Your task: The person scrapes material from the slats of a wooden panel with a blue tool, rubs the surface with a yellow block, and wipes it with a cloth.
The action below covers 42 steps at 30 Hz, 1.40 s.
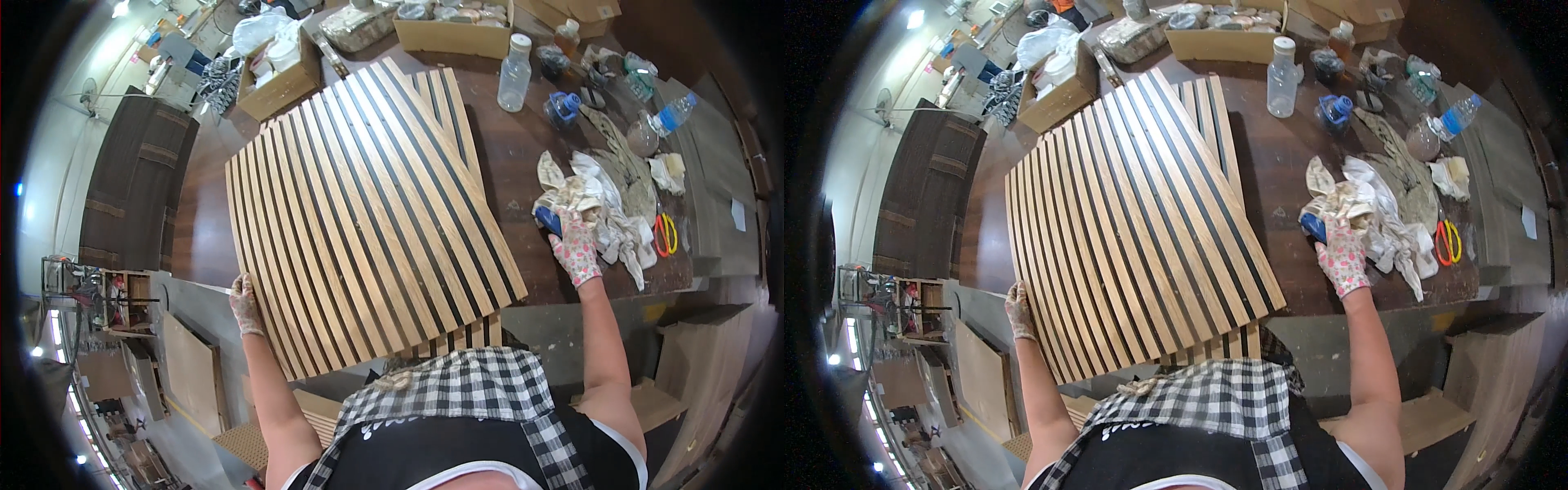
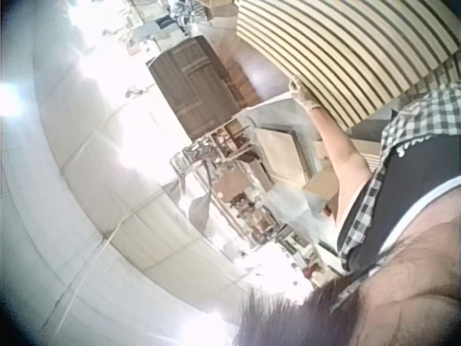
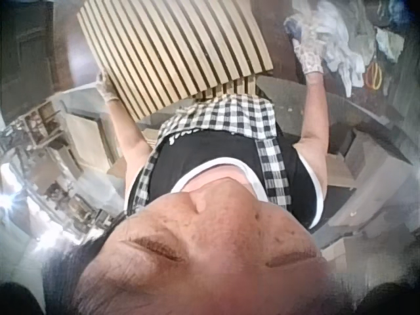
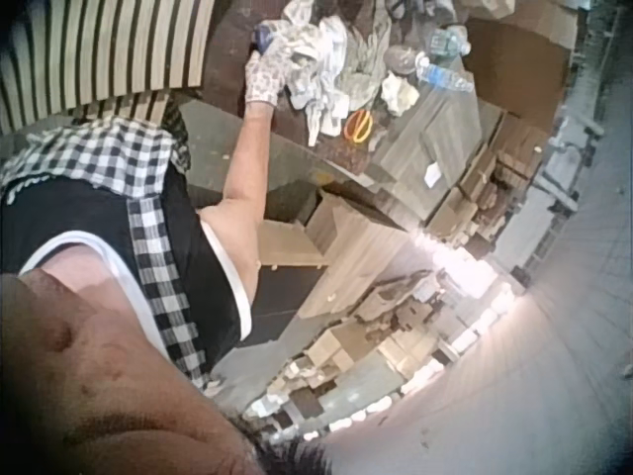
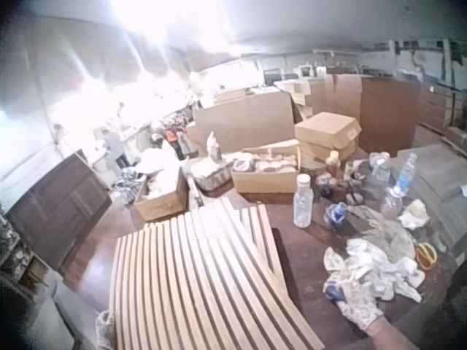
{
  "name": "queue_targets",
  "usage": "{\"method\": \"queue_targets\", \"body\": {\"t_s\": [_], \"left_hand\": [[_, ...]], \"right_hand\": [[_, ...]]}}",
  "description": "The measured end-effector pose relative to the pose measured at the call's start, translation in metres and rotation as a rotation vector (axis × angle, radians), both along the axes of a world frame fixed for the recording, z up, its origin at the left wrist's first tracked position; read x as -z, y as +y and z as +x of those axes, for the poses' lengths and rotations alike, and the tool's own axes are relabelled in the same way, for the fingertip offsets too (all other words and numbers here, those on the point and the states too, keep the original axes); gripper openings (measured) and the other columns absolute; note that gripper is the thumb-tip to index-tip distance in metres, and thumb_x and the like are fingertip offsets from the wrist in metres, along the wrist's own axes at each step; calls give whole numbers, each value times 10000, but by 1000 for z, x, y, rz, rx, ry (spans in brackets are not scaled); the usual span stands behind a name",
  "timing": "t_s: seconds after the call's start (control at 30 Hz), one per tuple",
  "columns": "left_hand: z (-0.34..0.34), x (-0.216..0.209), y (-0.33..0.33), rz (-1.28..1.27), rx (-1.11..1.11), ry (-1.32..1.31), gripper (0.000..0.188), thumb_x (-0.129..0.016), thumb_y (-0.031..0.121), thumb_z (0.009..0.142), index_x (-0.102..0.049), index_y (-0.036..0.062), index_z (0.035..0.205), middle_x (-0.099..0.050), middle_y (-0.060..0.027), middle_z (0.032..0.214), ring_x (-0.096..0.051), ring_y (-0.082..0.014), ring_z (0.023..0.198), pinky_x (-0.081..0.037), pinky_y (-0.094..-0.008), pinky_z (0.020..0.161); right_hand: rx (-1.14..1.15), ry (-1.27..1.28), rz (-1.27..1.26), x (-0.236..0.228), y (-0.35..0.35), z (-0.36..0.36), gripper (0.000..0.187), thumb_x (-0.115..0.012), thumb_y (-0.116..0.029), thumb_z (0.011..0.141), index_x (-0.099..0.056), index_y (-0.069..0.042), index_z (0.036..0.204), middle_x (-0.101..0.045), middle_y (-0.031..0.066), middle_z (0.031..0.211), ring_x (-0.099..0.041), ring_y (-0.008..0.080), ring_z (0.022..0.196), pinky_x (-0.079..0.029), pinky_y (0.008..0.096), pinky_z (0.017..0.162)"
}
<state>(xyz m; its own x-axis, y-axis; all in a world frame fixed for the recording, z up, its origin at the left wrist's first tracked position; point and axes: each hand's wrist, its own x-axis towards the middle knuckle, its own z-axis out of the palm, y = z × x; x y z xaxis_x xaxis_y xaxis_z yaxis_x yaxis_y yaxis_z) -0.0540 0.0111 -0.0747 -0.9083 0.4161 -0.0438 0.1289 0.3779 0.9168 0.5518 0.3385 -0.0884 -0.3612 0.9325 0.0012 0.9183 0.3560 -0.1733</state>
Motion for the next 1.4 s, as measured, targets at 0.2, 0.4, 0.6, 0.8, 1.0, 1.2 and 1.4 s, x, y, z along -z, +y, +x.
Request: {"method": "queue_targets", "body": {"t_s": [0.2, 0.4, 0.6, 0.8, 1.0, 1.2, 1.4], "left_hand": [[2, 1, 0, -18, -1, 15, 290, -595, 228, 955, -624, -10, 1118, -663, -31, 956, -591, -101, 821, -502, -254, 739], [7, 2, 3, 113, 40, -33, 351, -527, 153, 976, -525, -14, 1285, -622, -81, 1161, -602, -144, 996, -504, -277, 863], [18, -4, -1, -63, 94, 168, 351, -473, 123, 996, -472, -23, 1315, -570, -111, 1262, -562, -179, 1112, -459, -317, 963], [41, -27, 0, -443, 207, 690, 338, -602, 166, 858, -620, 74, 1182, -569, -129, 1249, -464, -354, 1210, -391, -446, 1024], [43, -34, -3, -232, 285, 505, 288, -588, 85, 864, -655, 72, 1144, -514, -138, 1321, -451, -316, 1247, -372, -397, 1060], [45, -36, -6, 273, 57, 39, 212, -538, 50, 932, -653, 38, 1110, -599, -21, 1195, -542, -120, 1079, -413, -265, 944], [32, -39, -56, 328, -180, -98, 252, -492, 45, 947, -651, 29, 1142, -659, -9, 1086, -569, -85, 1011, -411, -230, 924]], "right_hand": [[-82, 102, 207, -42, 4, -25, 383, -651, -214, 832, -591, -48, 1172, -611, 154, 1126, -587, 310, 1057, -473, 418, 895], [-309, 634, 8, -67, 24, -100, 229, -630, -69, 840, -612, -22, 1063, -614, 120, 1026, -609, 291, 966, -489, 376, 842], [-360, 562, 4, -60, 62, -172, 289, -618, -187, 880, -582, -42, 1127, -611, 162, 1069, -629, 327, 943, -503, 419, 824], [-231, 357, 248, -43, 119, -209, 350, -588, -280, 892, -583, -28, 1135, -625, 219, 1092, -609, 367, 996, -493, 432, 868], [-115, 213, 137, -40, 151, -209, 324, -514, -294, 933, -605, -24, 1088, -631, 227, 1063, -594, 378, 1009, -465, 439, 870], [-64, 172, 109, -36, 159, -201, 370, -476, -347, 969, -583, -11, 1080, -643, 234, 1031, -600, 392, 981, -457, 443, 843], [8, 137, 61, -24, 168, -189, 533, -400, -476, 979, -546, -7, 1183, -615, 258, 1141, -568, 422, 1066, -447, 464, 885]]}}
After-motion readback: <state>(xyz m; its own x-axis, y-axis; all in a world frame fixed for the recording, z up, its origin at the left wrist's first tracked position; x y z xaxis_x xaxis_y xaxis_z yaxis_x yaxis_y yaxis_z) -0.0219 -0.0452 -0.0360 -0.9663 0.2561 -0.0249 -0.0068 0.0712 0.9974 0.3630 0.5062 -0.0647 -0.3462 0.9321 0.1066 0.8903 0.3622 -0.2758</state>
